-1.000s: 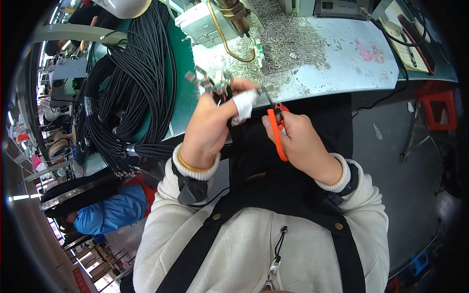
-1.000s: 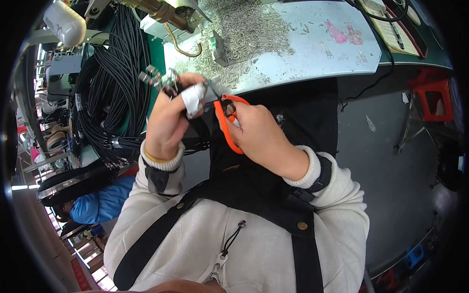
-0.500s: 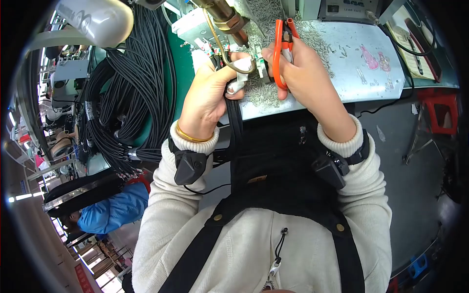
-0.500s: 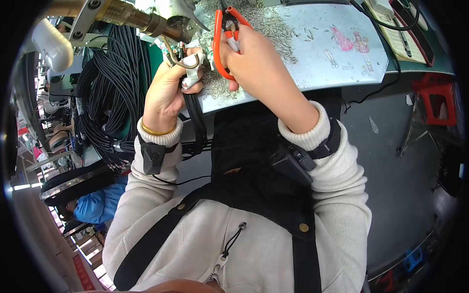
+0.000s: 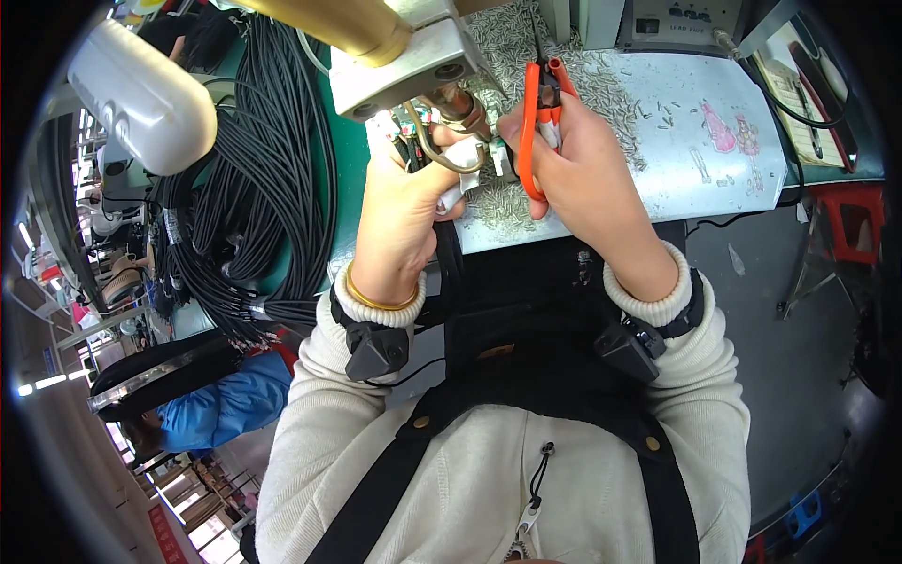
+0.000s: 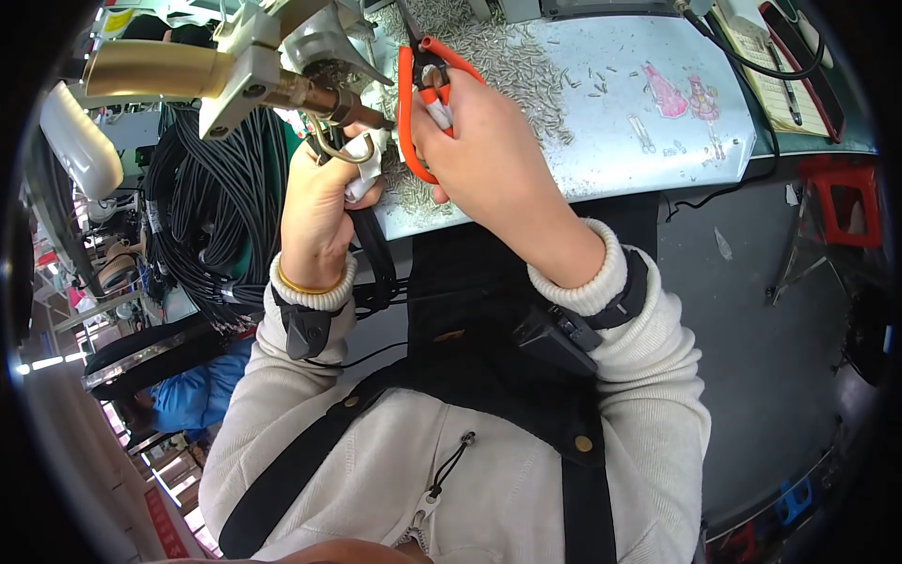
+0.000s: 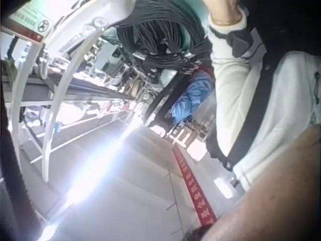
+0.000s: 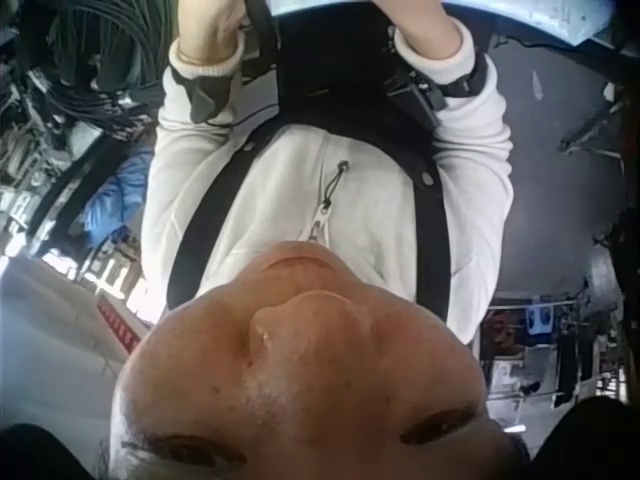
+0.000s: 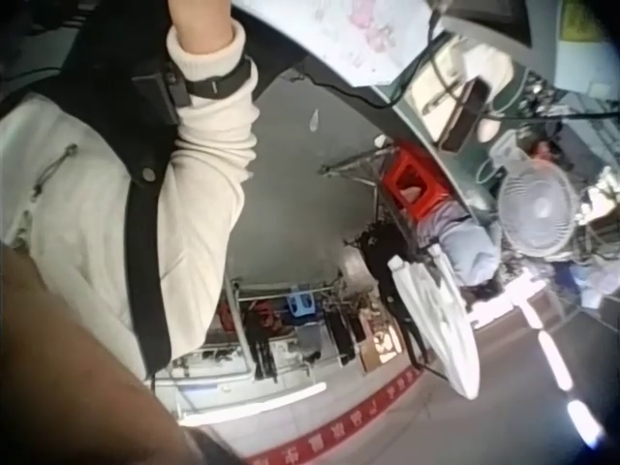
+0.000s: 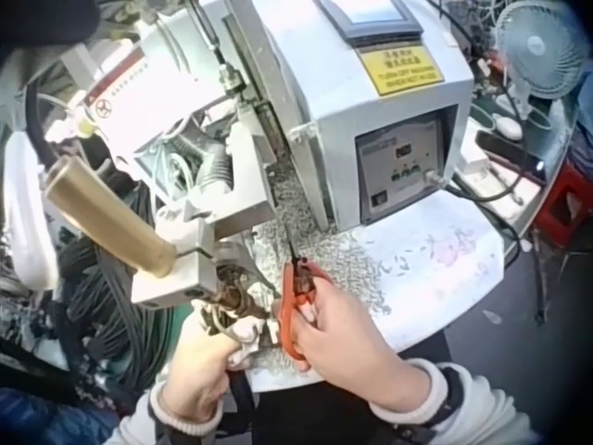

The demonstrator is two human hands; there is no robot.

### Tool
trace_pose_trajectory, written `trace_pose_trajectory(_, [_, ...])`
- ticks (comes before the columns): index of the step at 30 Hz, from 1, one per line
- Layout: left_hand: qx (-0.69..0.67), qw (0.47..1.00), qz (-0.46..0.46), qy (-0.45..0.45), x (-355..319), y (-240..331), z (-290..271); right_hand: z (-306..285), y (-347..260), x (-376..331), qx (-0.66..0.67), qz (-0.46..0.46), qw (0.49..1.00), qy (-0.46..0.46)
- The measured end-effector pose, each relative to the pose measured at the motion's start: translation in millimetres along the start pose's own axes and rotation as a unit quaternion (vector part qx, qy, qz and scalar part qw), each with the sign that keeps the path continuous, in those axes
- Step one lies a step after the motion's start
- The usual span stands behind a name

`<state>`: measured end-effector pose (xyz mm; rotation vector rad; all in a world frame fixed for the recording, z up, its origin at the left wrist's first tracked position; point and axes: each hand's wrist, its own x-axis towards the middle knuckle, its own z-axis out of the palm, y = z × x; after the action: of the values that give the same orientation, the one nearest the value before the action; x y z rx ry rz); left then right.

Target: The person trims the ends of wires with shears and places them into a machine to be crimped, repeating this process for several cables. Finally, the person gathers the finished wires into a bundle by hand.

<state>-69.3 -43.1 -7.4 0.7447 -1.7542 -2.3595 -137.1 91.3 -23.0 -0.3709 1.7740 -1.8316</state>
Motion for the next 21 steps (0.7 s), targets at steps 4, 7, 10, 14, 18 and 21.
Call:
trace_pose_trajectory(4, [0.002, 1.000, -0.001, -0.015, 1, -1, -1, 0, 1, -2, -0.005, -0.005, 1.000, 0.010])
trace_pose_trajectory(7, [0.018, 1.000, -0.005, -0.021, 1, 1, 0, 1, 2, -3, 0.013, -0.019, 1.000, 0.012])
trace_pose_trajectory(10, [0.009, 0.999, -0.013, -0.043, -4, 1, -5, 2, 5, -8, 0.008, -0.037, 0.999, 0.013])
trace_pose_trajectory(14, [-0.054, 0.992, -0.046, -0.101, -17, -2, -15, 4, 5, -23, 0.044, -0.048, 0.998, 0.004])
trace_pose_trajectory(18, [-0.079, 0.984, -0.094, -0.127, -41, 2, -15, 0, -1, -41, 0.100, -0.033, 0.994, -0.027])
trace_pose_trajectory(21, [-0.029, 0.993, -0.059, -0.100, -55, -3, -13, -3, 7, -48, 0.007, -0.102, 0.994, 0.034])
